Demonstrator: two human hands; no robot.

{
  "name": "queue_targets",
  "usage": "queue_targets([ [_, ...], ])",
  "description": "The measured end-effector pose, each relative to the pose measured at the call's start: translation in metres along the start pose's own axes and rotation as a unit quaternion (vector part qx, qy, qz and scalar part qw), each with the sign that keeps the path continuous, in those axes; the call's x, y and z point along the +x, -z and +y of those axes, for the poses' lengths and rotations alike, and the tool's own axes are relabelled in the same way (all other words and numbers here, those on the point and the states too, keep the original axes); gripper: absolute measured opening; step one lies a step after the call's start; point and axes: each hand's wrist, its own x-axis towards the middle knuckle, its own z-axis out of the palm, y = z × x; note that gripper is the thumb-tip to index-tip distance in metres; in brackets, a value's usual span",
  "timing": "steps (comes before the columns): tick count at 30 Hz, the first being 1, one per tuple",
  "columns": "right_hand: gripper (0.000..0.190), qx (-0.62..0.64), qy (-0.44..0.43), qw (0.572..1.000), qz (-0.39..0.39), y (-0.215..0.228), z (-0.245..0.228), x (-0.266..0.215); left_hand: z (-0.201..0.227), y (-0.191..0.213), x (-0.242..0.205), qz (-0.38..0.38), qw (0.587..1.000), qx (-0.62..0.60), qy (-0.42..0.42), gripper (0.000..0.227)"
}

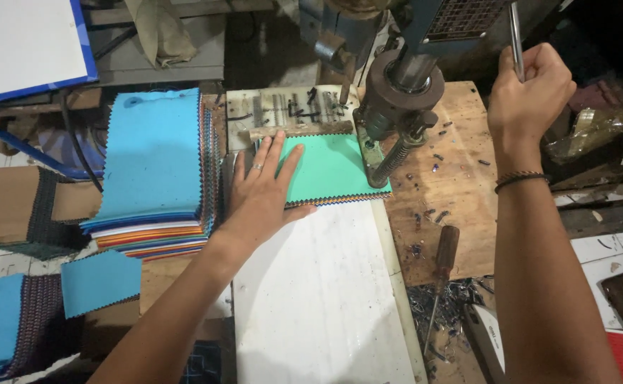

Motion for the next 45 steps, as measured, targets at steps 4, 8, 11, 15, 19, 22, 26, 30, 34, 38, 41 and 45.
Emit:
queue_targets([
  [4,0.055,-0.011,-0.016,1.0,-0.002,-0.002,0.002,0.001,-0.001,-0.002,0.0,0.006,1.0,-0.011,-0.003,0.109],
  [8,0.054,-0.032,-0.005,0.999,0.005,-0.006,0.006,0.002,0.0,0.001,0.001,-0.011,1.0,-0.001,0.003,0.111],
  [11,0.052,-0.016,-0.009,1.0,0.01,-0.008,0.005,0.002,0.0,0.0,0.0,-0.006,1.0,-0.004,-0.001,0.109],
  [15,0.056,-0.022,-0.014,1.0,0.006,-0.009,0.004,0.003,0.0,0.001,0.0,-0.001,1.0,0.003,-0.003,0.11],
  [19,0.06,-0.023,-0.007,1.0,0.003,-0.009,0.003,0.002,-0.001,-0.001,0.0,-0.004,1.0,0.004,-0.001,0.111],
  [22,0.061,0.0,-0.022,1.0,0.001,-0.01,0.002,0.001,0.0,-0.001,-0.002,0.009,1.0,0.004,-0.006,0.111],
  [26,0.067,-0.017,-0.034,0.999,0.002,-0.011,0.0,0.003,0.0,0.0,0.0,0.006,1.0,0.003,-0.003,0.112],
  [30,0.062,-0.064,-0.036,0.997,0.004,-0.017,0.01,0.005,-0.002,-0.004,0.0,0.02,1.0,0.013,-0.007,0.112],
  [34,0.06,-0.049,-0.03,0.998,0.012,-0.018,0.009,0.004,-0.002,-0.004,-0.001,0.027,1.0,-0.008,-0.01,0.112],
  [38,0.059,-0.043,-0.043,0.998,-0.002,-0.017,-0.001,0.003,-0.002,-0.005,-0.001,0.023,1.0,-0.005,-0.006,0.112],
  [41,0.06,-0.037,-0.044,0.998,0.001,-0.018,-0.002,0.003,-0.002,-0.008,-0.001,0.034,0.999,0.005,-0.008,0.113],
  [45,0.06,-0.013,-0.03,0.999,0.009,-0.021,-0.002,0.003,-0.003,-0.011,-0.001,0.054,0.998,0.01,-0.011,0.113],
])
